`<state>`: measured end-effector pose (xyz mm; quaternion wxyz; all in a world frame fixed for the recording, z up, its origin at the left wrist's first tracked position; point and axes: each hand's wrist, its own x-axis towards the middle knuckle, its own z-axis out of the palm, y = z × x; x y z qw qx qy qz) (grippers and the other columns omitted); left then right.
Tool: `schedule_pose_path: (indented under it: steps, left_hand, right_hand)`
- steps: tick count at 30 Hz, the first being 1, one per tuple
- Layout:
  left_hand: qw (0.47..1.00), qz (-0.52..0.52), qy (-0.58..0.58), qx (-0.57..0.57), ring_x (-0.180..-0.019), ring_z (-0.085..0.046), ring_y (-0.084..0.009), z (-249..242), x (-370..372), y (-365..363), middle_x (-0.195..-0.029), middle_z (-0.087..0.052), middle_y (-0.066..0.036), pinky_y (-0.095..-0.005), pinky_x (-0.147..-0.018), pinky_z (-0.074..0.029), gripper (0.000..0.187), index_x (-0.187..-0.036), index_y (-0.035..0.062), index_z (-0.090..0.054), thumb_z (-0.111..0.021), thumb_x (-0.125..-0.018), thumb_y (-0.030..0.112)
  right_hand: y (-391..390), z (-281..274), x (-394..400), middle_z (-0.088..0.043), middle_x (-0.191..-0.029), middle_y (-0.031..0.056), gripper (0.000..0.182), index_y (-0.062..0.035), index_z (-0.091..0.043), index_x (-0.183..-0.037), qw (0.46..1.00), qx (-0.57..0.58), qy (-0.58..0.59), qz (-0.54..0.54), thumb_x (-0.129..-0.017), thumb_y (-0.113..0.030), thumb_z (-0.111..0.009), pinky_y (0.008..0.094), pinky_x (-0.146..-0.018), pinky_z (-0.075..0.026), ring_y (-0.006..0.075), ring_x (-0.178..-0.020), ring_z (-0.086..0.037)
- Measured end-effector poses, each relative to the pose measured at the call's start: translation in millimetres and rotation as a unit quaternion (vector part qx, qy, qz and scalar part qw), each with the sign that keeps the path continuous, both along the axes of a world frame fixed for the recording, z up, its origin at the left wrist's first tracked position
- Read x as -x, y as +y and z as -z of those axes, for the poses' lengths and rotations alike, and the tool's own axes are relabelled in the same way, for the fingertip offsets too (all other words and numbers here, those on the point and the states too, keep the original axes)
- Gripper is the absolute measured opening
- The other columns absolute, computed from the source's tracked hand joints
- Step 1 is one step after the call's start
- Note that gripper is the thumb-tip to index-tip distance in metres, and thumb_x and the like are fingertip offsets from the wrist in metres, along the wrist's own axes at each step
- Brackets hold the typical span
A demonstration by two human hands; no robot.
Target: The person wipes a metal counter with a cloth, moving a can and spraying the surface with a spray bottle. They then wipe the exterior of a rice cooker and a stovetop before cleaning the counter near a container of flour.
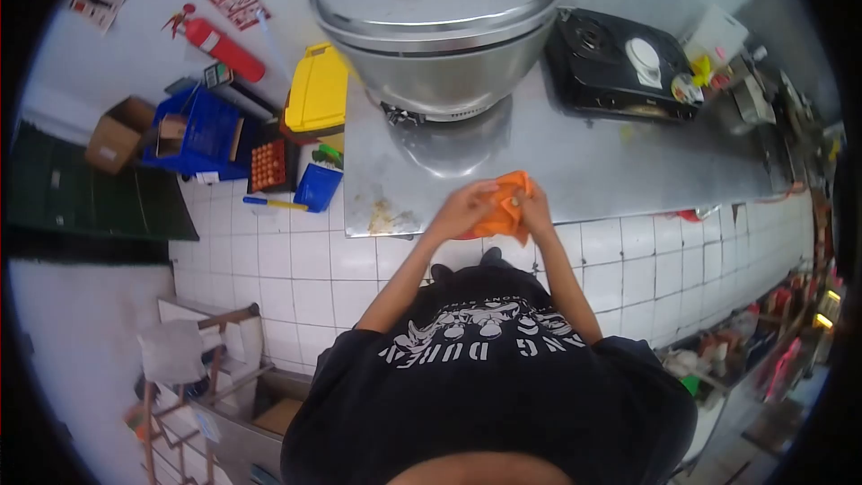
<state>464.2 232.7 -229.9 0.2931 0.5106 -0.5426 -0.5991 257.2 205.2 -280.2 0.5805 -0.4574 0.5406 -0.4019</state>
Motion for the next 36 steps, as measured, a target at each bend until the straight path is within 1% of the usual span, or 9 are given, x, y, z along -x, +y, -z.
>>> schedule_pose_path:
  steps: [1, 2, 5, 9, 12, 17, 19, 33, 36]
  left_hand:
    - [1.0, -0.022, 0.0, -0.007, -0.095, -0.064, -0.014, -11, -13, -8, -0.121, -0.063, -0.013, -0.0293, -0.083, -0.051, 0.047, -0.133, 0.0031, -0.054, -0.067, -0.089, 0.012]
    - [0.985, -0.101, -0.044, 0.131, -0.095, -0.064, -0.0183, -24, -27, -17, -0.112, -0.064, -0.013, -0.0329, -0.084, -0.051, 0.043, -0.125, 0.0033, -0.059, -0.072, -0.086, 0.015]
    - [0.859, -0.268, -0.201, 0.388, -0.104, -0.061, -0.0264, -103, -70, -46, -0.111, -0.063, -0.012, -0.0372, -0.091, -0.048, 0.049, -0.118, 0.0054, -0.061, -0.083, -0.076, 0.019]
    - [0.644, -0.168, -0.425, 0.614, -0.134, -0.039, -0.0328, -183, -109, -101, -0.138, -0.049, -0.01, -0.0536, -0.11, -0.029, 0.083, -0.134, 0.0148, -0.053, -0.089, -0.062, 0.034]
    - [0.584, -0.009, -0.513, 0.63, -0.142, -0.031, -0.0298, -209, -111, -137, -0.147, -0.041, -0.007, -0.063, -0.113, -0.018, 0.092, -0.14, 0.021, -0.049, -0.088, -0.059, 0.041]
    - [0.551, 0.147, -0.537, 0.622, -0.145, -0.03, -0.0304, -223, -112, -173, -0.155, -0.035, -0.01, -0.0613, -0.116, -0.016, 0.101, -0.146, 0.0193, -0.043, -0.087, -0.06, 0.046]
    - [0.606, 0.168, -0.461, 0.627, -0.145, -0.031, -0.0299, -214, -117, -184, -0.156, -0.035, -0.008, -0.0577, -0.116, -0.021, 0.099, -0.146, 0.0168, -0.043, -0.086, -0.061, 0.046]
    - [0.594, 0.144, -0.493, 0.619, -0.143, -0.033, -0.0361, -215, -78, -169, -0.152, -0.041, -0.014, -0.054, -0.115, -0.027, 0.102, -0.146, 0.0064, -0.04, -0.089, -0.063, 0.037]
    - [0.647, 0.179, -0.422, 0.61, -0.143, -0.032, -0.0353, -218, -81, -176, -0.153, -0.039, -0.013, -0.0574, -0.114, -0.025, 0.098, -0.147, 0.0069, -0.041, -0.087, -0.066, 0.038]
  right_hand:
    - [-3, -1, 8, -0.065, -0.099, 0.0052, 0.026, -0.0023, -0.058, -0.118, 0.998, 0.025, 0.024, 0.047, -0.097, -0.018, -0.056, 0.03, -0.082, -0.05, 0.0134, -0.092, -0.061]
    - [-7, -16, 12, -0.065, -0.098, 0.0061, 0.024, -0.002, -0.058, -0.117, 0.996, 0.01, -0.01, 0.088, -0.097, -0.016, -0.055, 0.0303, -0.081, -0.05, 0.0145, -0.091, -0.061]
    - [-27, -36, 14, -0.064, -0.101, 0.0082, 0.024, -0.0013, -0.054, -0.117, 0.987, 0.007, -0.059, 0.15, -0.096, -0.012, -0.053, 0.0317, -0.08, -0.051, 0.0169, -0.091, -0.062]
    - [-49, -27, -16, -0.061, -0.108, 0.0097, 0.033, -0.0017, -0.049, -0.125, 0.97, 0.093, -0.123, 0.19, -0.093, -0.007, -0.052, 0.0314, -0.081, -0.051, 0.0171, -0.093, -0.062]
    - [-48, -31, -30, -0.062, -0.113, 0.0101, 0.037, 0.0009, -0.05, -0.128, 0.987, -0.033, -0.132, 0.089, -0.092, -0.01, -0.051, 0.0314, -0.088, -0.049, 0.0179, -0.1, -0.061]
    - [-40, 34, -44, -0.063, -0.105, 0.0101, 0.036, 0.0005, -0.053, -0.124, 0.977, 0.01, -0.093, 0.194, -0.089, -0.006, -0.05, 0.0352, -0.084, -0.051, 0.0211, -0.09, -0.064]
    - [-31, 42, -47, -0.065, -0.107, 0.0109, 0.036, 0.0012, -0.054, -0.125, 0.965, -0.039, -0.163, 0.203, -0.09, -0.007, -0.051, 0.0346, -0.087, -0.051, 0.0215, -0.092, -0.064]
    - [-19, -57, -255, -0.062, -0.115, 0.0161, 0.039, -0.0016, -0.047, -0.129, 0.914, 0.093, -0.192, 0.345, -0.094, -0.011, -0.059, 0.0344, -0.091, -0.048, 0.0238, -0.106, -0.062]
    - [-40, -62, -284, -0.058, -0.116, 0.0177, 0.037, -0.002, -0.047, -0.127, 0.881, 0.157, -0.241, 0.376, -0.092, -0.008, -0.058, 0.0366, -0.095, -0.045, 0.0296, -0.112, -0.059]
